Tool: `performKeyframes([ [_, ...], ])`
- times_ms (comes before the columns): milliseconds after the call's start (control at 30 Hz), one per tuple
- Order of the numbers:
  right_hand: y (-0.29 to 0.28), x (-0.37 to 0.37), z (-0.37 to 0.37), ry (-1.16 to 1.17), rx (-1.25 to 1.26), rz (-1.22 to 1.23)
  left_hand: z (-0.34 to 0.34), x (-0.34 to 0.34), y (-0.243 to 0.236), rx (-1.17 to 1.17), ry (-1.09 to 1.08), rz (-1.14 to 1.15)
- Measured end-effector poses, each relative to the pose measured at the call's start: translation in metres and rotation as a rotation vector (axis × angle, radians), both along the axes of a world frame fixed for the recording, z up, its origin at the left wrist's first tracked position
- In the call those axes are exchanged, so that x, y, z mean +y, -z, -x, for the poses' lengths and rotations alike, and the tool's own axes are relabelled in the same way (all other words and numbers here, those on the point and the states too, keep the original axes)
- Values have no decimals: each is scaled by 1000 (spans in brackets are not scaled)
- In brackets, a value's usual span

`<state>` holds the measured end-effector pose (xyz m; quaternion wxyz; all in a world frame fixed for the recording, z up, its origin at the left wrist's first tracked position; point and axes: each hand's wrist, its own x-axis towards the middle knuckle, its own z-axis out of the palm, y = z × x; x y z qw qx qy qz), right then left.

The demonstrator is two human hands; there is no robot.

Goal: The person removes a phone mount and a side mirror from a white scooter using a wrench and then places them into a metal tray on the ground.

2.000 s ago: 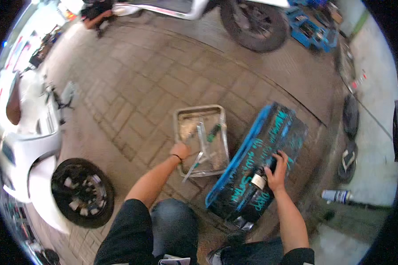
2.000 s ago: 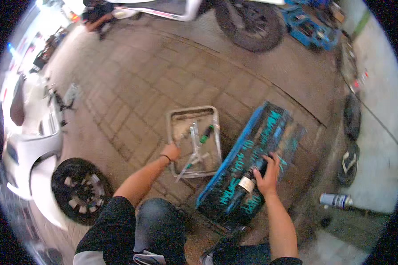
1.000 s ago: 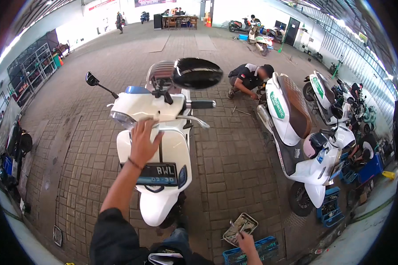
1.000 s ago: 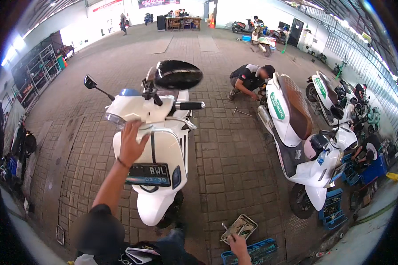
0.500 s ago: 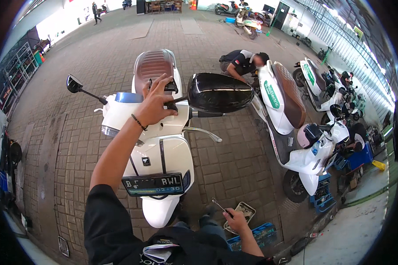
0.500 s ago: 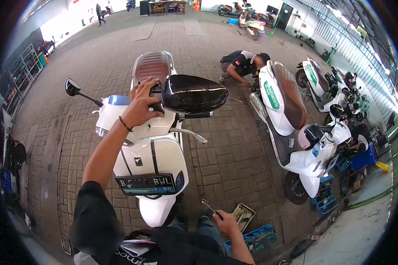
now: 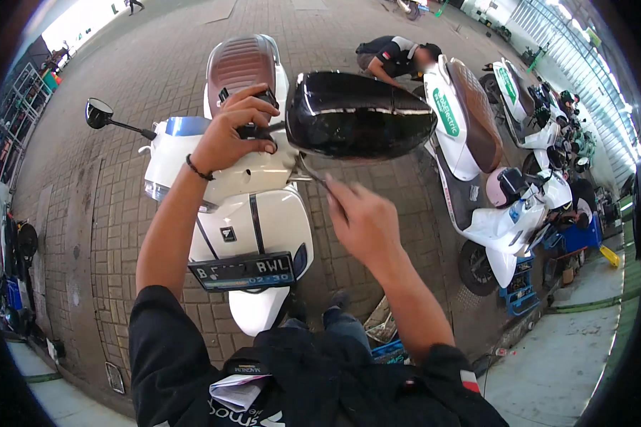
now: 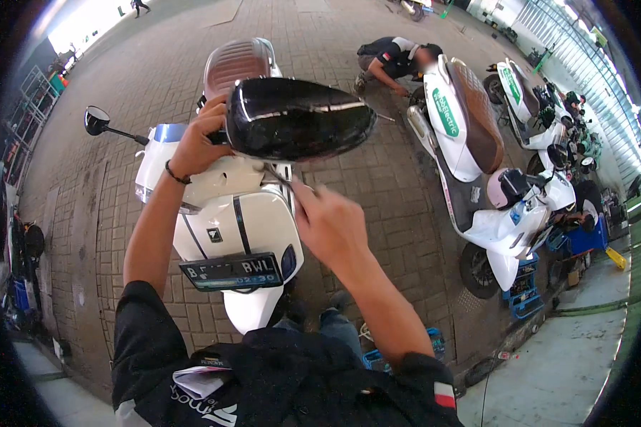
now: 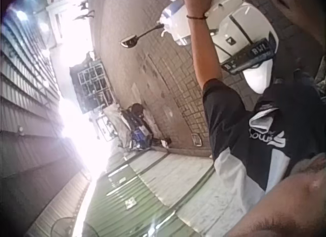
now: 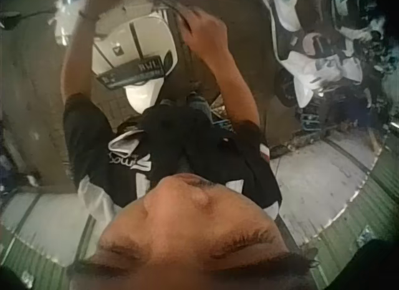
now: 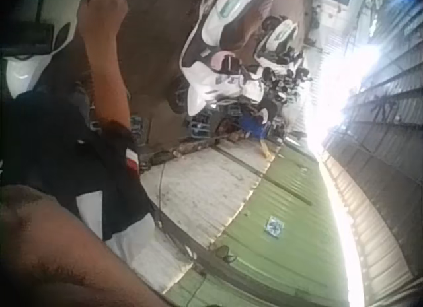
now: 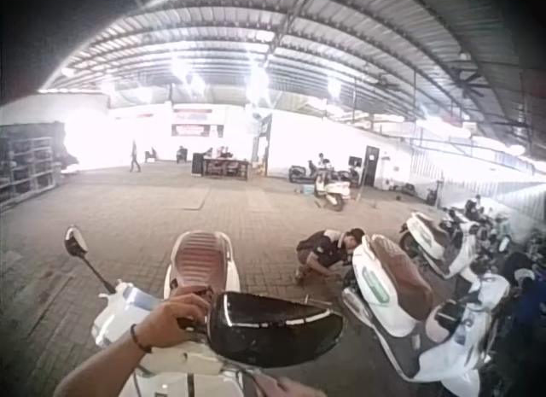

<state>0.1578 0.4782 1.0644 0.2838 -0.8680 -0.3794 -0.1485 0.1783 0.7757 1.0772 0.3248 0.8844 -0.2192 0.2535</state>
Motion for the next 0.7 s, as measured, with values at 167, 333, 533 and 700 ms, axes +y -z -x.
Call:
performKeyframes([
  [167,7,28,-19,16,-11,-15,-2,4,-4,76,116,20],
  [333,18,40,-10,21,21,-36,-1,7,-4,97,74,-22],
  [533,14,61,1,121,27,41,-1,5,1,97,14,57],
  [700,1,46,-37,79,-324,131,0,1,-3,-21,25,-64],
])
